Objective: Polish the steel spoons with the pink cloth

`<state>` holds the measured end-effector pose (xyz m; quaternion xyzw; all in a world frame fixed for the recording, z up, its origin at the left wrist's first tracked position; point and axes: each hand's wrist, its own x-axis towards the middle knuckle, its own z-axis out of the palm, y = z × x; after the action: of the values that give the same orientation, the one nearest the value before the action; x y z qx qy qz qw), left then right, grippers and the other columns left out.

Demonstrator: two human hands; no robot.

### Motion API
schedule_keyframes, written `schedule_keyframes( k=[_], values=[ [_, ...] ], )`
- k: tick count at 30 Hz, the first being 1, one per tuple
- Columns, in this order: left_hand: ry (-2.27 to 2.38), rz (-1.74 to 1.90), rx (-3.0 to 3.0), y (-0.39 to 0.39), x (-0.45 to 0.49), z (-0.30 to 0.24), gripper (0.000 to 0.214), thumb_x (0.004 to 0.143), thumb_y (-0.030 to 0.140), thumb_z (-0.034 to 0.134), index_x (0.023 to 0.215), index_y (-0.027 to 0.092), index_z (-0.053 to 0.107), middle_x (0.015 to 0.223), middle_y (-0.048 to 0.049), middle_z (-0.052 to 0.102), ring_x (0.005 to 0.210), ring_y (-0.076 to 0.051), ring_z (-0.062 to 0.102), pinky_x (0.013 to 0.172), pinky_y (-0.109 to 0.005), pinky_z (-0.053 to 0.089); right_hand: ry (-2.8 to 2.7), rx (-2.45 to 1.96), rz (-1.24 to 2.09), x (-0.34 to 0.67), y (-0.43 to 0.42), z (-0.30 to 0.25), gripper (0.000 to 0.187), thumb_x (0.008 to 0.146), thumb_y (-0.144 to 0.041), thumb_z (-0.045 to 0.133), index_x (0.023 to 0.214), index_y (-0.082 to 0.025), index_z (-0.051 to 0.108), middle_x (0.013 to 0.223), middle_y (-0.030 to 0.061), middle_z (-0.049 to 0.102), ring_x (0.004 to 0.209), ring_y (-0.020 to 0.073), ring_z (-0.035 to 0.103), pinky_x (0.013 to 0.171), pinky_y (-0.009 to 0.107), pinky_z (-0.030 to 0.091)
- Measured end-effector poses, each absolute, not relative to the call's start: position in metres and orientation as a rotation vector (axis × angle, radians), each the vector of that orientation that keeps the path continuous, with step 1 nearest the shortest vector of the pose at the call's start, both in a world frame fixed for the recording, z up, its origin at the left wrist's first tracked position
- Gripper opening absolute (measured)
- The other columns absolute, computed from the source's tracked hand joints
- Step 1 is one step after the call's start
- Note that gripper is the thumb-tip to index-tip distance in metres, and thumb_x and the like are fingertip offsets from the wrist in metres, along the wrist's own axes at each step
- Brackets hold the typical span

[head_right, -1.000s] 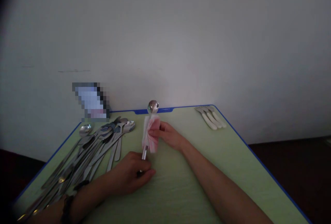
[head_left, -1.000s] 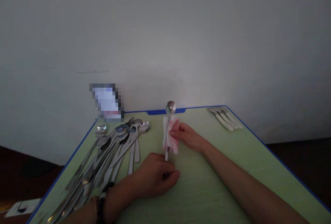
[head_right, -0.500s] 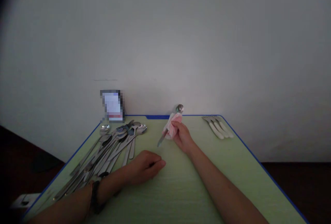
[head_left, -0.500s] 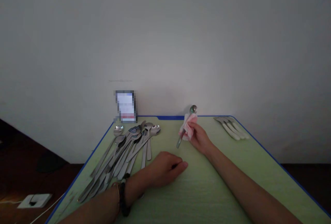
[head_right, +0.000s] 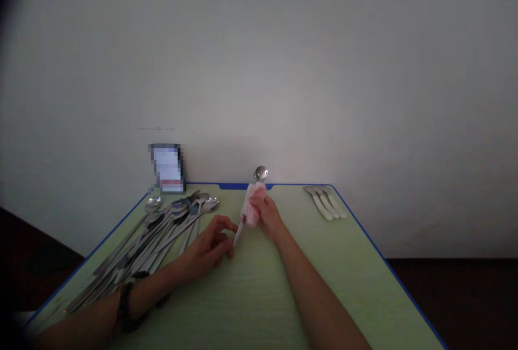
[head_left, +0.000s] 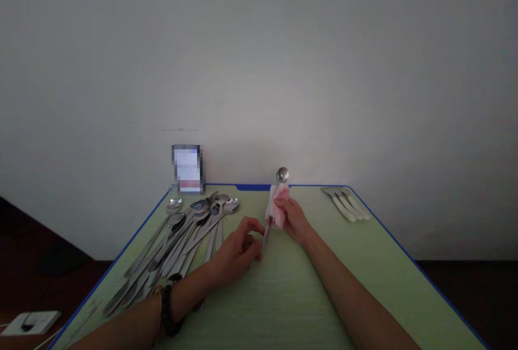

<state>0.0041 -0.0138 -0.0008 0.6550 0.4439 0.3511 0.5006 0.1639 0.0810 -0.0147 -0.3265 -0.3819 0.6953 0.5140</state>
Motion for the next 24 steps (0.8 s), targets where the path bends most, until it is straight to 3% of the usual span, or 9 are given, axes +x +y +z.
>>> schedule_keyframes(
  k=[10, 18, 24],
  values=[
    [1.171, 0.625, 1.75, -0.013, 0.001, -0.002, 0.021, 0.089, 0.023, 0.044, 0.099, 0.016, 0.06, 0.065, 0.0032, 0.053, 0.058, -0.01, 0.045, 0.053, -0.019, 0.034, -1.042, -0.818, 1.681, 0.166, 0.088, -0.021, 0.023, 0.064, -0.032, 0.071, 0.074, -0.016, 0.059, 0.062, -0.0018, 0.059, 0.057, 0.0116, 0.052, 0.057, 0.026, 0.043],
    [1.149, 0.66, 1.893, -0.02, -0.001, 0.002, 0.022, 0.091, 0.02, 0.04, 0.102, 0.02, 0.059, 0.092, -0.0027, 0.058, 0.081, -0.014, 0.055, 0.072, -0.023, 0.043, -1.061, -0.822, 1.66, 0.167, 0.094, -0.029, 0.022, 0.063, -0.033, 0.071, 0.072, -0.016, 0.06, 0.065, -0.0016, 0.058, 0.061, 0.012, 0.05, 0.062, 0.027, 0.041],
    [1.155, 0.601, 1.922, -0.023, -0.001, 0.005, 0.019, 0.092, 0.021, 0.039, 0.097, 0.021, 0.058, 0.091, -0.0019, 0.058, 0.084, -0.014, 0.056, 0.076, -0.022, 0.043, -1.069, -0.801, 1.667, 0.168, 0.095, -0.031, 0.022, 0.065, -0.034, 0.071, 0.072, -0.016, 0.061, 0.066, -0.0013, 0.057, 0.063, 0.0125, 0.05, 0.063, 0.027, 0.041]
  ],
)
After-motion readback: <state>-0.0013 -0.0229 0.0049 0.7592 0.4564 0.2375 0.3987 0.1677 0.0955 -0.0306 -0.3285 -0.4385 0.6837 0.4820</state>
